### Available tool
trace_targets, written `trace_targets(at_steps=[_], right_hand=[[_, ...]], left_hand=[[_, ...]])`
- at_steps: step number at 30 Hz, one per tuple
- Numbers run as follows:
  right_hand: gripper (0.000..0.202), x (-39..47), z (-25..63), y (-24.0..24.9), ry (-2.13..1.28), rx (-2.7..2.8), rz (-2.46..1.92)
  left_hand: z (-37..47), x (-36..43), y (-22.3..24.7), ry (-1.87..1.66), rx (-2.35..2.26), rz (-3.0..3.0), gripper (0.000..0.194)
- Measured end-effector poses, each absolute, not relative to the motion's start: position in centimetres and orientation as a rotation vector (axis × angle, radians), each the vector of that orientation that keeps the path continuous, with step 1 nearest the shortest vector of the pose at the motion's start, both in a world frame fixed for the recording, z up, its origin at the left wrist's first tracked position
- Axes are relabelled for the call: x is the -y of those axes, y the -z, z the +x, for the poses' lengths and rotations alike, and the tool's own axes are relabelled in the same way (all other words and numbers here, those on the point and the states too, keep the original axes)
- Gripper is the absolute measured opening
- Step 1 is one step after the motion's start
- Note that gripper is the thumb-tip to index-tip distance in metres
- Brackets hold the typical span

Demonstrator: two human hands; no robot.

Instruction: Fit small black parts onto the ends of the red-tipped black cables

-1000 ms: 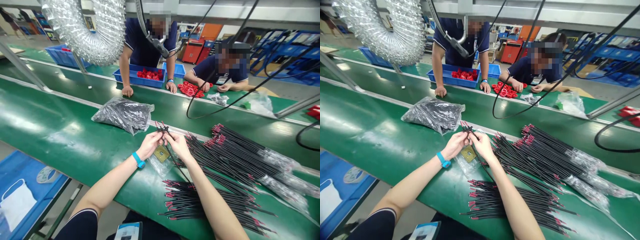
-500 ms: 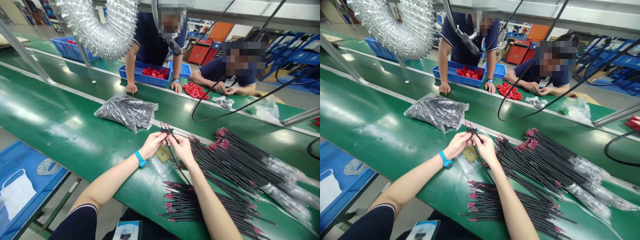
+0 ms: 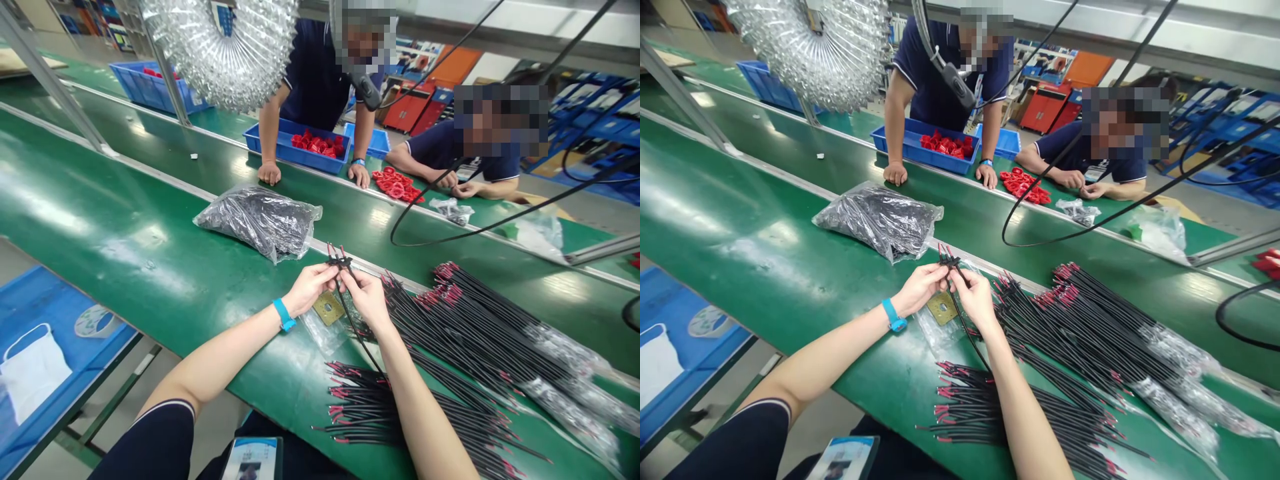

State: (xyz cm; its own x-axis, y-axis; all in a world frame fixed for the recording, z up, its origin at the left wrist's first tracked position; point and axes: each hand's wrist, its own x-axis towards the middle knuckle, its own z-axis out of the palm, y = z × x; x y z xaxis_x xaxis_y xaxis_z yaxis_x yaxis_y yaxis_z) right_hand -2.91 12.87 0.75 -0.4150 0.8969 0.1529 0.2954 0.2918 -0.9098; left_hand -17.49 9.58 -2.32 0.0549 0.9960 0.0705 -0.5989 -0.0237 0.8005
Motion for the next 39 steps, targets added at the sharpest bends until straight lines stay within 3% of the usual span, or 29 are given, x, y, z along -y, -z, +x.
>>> trace_targets(at_steps=[5,16,20,23,30,39], right_hand=[[0.039,-12.4,-3.1,-1.1,-1.074,1.877,-1.076],[0.024,-9.3,-3.6,-4.1,-0.595,2.081,-1.353],[0.033,-7.7,-0.4,-7.8,-0.152,2.127,-1.650],[0.029,-7.6,3.4,-9.3,0.060,2.177,-1.856],[0.017,-9.8,8.6,-3.2,-0.236,2.478,-2.060],[0.018,-11.9,10.6,0.2,-0.565,2.391,-1.791]], left_hand=[[-17.6,-9.3,2.1,-1.415,-0.662,0.758,0.032],[-17.8,-8.7,0.5,-1.422,-0.634,0.636,0.028],[-18.8,-9.0,0.0,-1.457,-0.587,0.601,0.022],[-19.5,-9.5,0.2,-1.498,-0.571,0.543,0.021],[-18.8,-9.4,0.9,-1.451,-0.598,0.475,0.021],[-18.1,-9.1,0.8,-1.446,-0.561,0.499,0.025]])
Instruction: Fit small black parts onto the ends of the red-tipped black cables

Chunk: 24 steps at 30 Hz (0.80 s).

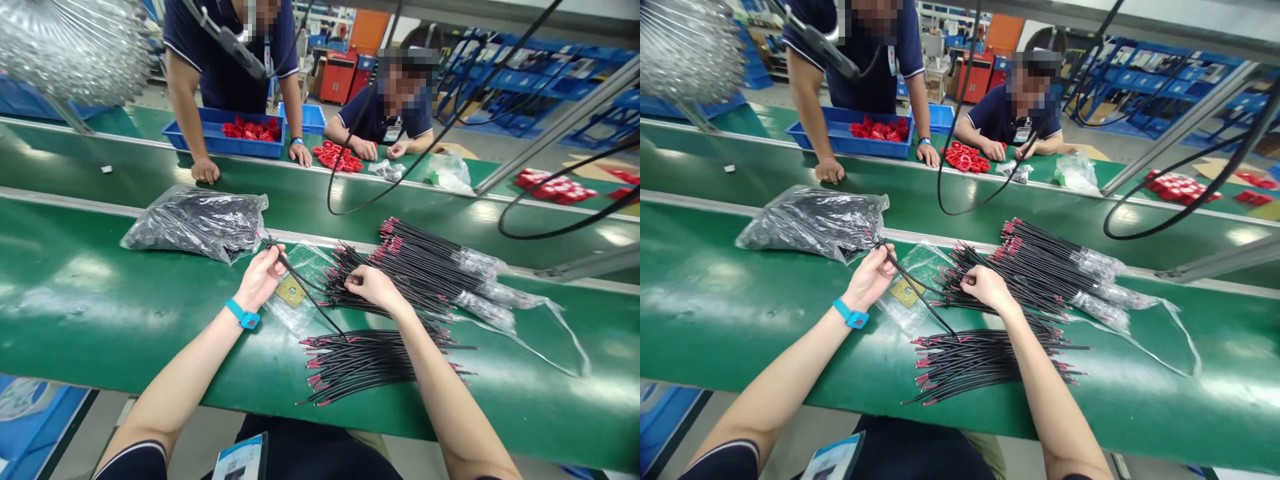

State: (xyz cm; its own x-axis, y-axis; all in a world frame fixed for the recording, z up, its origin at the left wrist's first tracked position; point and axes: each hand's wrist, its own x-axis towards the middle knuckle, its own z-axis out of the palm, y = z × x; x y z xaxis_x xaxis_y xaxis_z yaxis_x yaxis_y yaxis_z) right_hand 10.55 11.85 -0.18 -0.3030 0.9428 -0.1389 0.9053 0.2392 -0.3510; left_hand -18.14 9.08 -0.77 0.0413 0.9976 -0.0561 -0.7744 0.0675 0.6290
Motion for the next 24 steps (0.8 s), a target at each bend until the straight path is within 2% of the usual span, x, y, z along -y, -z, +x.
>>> trace_targets(at_steps=[4,9,13,17,24], right_hand=[[0.025,-12.4,11.0,0.1,-0.543,2.339,-1.654],[0.034,-11.9,8.7,-4.1,-0.412,1.971,-1.572],[0.030,-11.1,2.8,-7.0,-0.569,1.857,-1.328],[0.028,-11.4,-2.7,-6.0,-0.888,1.838,-1.076],[0.028,-12.1,-4.4,-4.0,-0.970,1.716,-1.062]], left_hand=[[-18.2,-9.1,0.9,-1.457,-0.589,0.529,0.026],[-17.9,-9.3,1.0,-1.476,-0.660,0.556,0.030],[-17.7,-9.2,0.9,-1.496,-0.715,0.565,0.032],[-17.6,-9.1,0.8,-1.530,-0.720,0.610,0.030],[-17.8,-9.4,1.1,-1.539,-0.728,0.633,0.030]])
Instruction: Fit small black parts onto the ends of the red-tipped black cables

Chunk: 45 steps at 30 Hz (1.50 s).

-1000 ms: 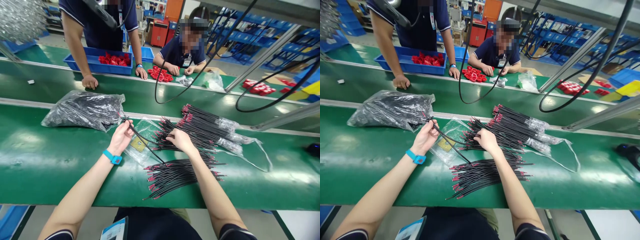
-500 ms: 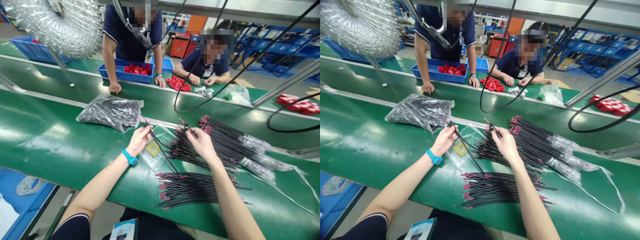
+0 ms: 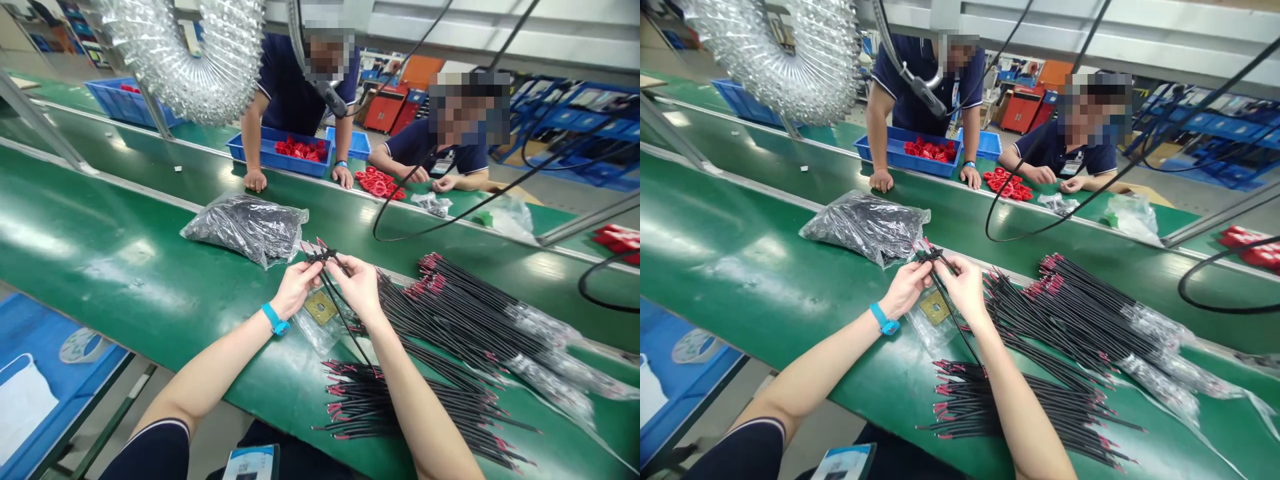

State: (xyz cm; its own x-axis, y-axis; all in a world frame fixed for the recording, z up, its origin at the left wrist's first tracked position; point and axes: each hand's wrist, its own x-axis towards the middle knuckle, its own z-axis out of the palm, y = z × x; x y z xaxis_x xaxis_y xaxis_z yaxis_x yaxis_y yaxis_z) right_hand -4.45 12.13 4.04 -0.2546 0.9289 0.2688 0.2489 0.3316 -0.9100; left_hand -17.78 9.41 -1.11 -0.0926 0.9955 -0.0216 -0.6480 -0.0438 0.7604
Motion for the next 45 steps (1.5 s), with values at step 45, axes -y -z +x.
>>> trace_targets(at_steps=[45], right_hand=[[0.019,-8.8,7.7,-5.4,0.210,2.491,-1.903]], left_hand=[[-23.1,-10.5,-1.1,-1.679,-0.614,0.271,0.020]])
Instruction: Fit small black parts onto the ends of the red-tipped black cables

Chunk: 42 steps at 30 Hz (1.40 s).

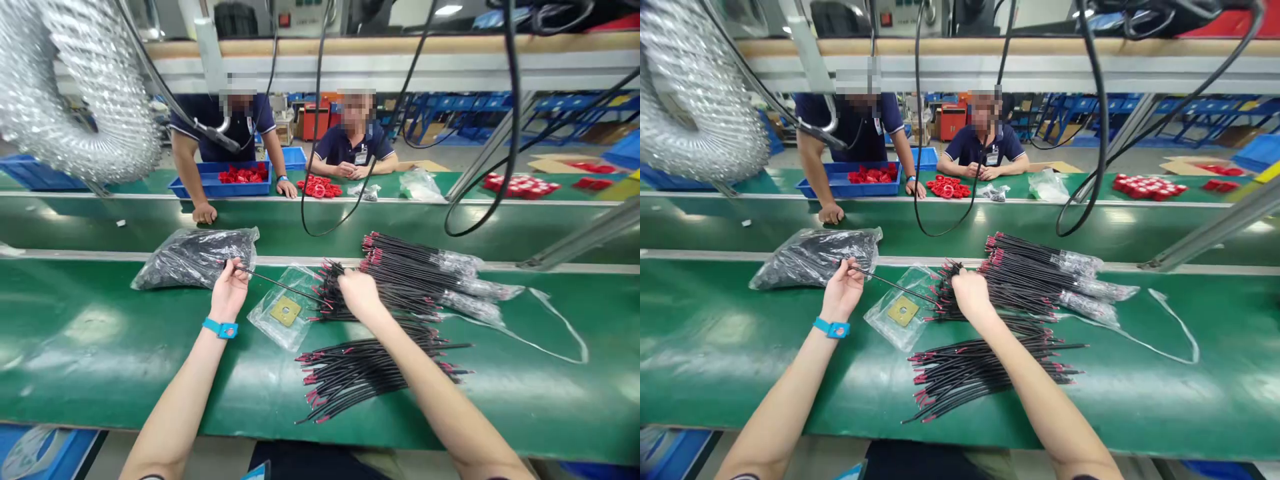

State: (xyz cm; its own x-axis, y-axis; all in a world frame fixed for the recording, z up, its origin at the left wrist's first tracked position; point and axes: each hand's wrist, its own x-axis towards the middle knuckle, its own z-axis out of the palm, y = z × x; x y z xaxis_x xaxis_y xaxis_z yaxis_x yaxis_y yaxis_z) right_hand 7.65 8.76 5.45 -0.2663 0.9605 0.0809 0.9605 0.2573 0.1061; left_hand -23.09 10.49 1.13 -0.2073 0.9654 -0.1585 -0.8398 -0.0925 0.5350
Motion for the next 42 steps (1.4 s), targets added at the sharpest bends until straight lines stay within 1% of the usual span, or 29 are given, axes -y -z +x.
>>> trace_targets(at_steps=[2,4,6,10,14,18,21,23,27,30,32,34,36,39,40,42], right_hand=[[0.022,-9.2,9.1,-2.1,-0.175,-2.580,1.918],[0.028,-9.0,10.4,0.1,-0.239,-2.714,2.007],[0.031,-8.3,11.3,1.0,-0.267,-2.828,2.066],[0.027,-6.9,11.5,0.7,-0.209,-2.947,2.041],[0.030,-5.9,9.9,1.0,-0.158,-3.068,1.798],[0.031,-5.0,9.1,1.2,-0.020,-3.182,1.441],[0.033,-4.3,9.2,0.3,0.087,-3.196,1.390],[0.034,-3.5,9.5,-0.5,0.202,-3.189,1.377],[0.038,-1.2,9.9,-1.2,0.509,-3.075,1.272],[0.025,0.2,9.9,-0.5,0.632,-2.948,1.257],[0.015,0.6,9.9,0.0,0.703,-2.927,1.288],[0.011,0.7,10.0,0.3,0.791,-2.939,1.304],[0.014,0.4,10.2,0.3,0.909,-2.957,1.326],[0.022,-0.3,10.7,-0.3,1.079,-3.022,1.488],[0.023,-0.5,10.9,-0.6,1.093,-3.060,1.585],[0.023,-0.9,11.0,-1.1,1.019,-3.143,1.768]], left_hand=[[-23.1,-10.8,-1.3,-1.711,-0.622,0.292,0.019],[-22.8,-11.6,-1.6,-1.747,-0.646,0.299,0.019],[-22.2,-13.2,-2.3,-1.781,-0.684,0.291,0.019],[-20.2,-18.3,-4.5,-1.848,-0.739,0.284,0.020],[-16.6,-24.2,-5.8,-1.852,-0.805,0.323,0.018],[-12.3,-27.0,-3.9,-1.681,-0.950,0.432,0.022],[-11.0,-26.1,-1.7,-1.550,-1.064,0.555,0.018],[-11.6,-24.2,-0.9,-1.509,-1.117,0.667,0.013],[-15.9,-18.8,-0.5,-1.486,-1.220,0.898,0.026],[-19.8,-14.9,-0.2,-1.496,-1.383,1.102,0.029],[-22.0,-13.2,0.4,-1.460,-1.604,1.433,0.026],[-23.9,-12.2,1.3,-1.299,-1.860,1.861,0.026],[-25.4,-11.8,2.3,-1.033,-2.099,2.160,0.027],[-27.1,-11.8,3.6,-0.686,-2.393,2.244,0.032],[-27.6,-11.8,3.9,-0.631,-2.453,2.222,0.033],[-28.2,-12.1,4.1,-0.607,-2.530,2.180,0.035]])
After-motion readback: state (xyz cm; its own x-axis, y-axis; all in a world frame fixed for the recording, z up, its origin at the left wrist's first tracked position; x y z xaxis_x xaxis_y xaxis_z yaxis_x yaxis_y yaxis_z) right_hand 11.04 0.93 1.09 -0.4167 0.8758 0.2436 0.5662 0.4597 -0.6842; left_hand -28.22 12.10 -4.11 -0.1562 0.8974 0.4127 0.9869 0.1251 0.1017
